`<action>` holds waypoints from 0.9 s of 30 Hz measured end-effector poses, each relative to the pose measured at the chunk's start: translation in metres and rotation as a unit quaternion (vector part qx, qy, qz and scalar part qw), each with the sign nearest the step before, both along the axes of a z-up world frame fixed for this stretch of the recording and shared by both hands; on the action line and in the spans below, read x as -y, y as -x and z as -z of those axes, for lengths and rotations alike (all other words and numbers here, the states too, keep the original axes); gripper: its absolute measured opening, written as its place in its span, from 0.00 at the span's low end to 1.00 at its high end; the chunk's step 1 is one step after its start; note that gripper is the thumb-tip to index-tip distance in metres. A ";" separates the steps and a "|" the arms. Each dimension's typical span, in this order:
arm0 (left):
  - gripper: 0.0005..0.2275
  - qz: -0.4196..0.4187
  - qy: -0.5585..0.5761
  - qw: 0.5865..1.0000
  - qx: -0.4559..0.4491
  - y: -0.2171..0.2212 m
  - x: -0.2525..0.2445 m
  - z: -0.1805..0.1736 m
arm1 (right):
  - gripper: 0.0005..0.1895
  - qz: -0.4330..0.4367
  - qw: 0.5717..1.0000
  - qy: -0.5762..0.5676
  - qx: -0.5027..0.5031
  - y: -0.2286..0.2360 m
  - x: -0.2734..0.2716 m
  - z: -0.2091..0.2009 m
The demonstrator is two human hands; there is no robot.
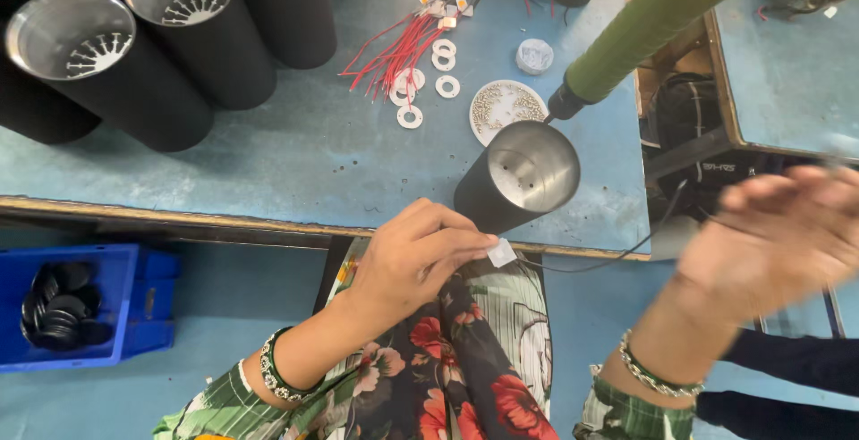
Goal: The person assembles LED light fixtures by inserting a white plastic ring and a small LED component into a black cylindrical housing. They use a green power drill to secure the components with screws. The person then connects red and black wires to the LED and places the finished unit on the table.
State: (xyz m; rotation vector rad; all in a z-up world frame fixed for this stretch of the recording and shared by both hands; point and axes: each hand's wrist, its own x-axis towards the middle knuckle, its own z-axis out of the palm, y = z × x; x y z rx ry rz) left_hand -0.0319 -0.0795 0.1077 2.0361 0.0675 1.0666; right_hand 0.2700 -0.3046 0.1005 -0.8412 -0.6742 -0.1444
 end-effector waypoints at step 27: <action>0.08 -0.031 -0.189 0.975 0.109 -0.008 -0.012 -0.003 | 0.04 -0.075 0.940 0.324 0.075 0.152 -0.030 -0.006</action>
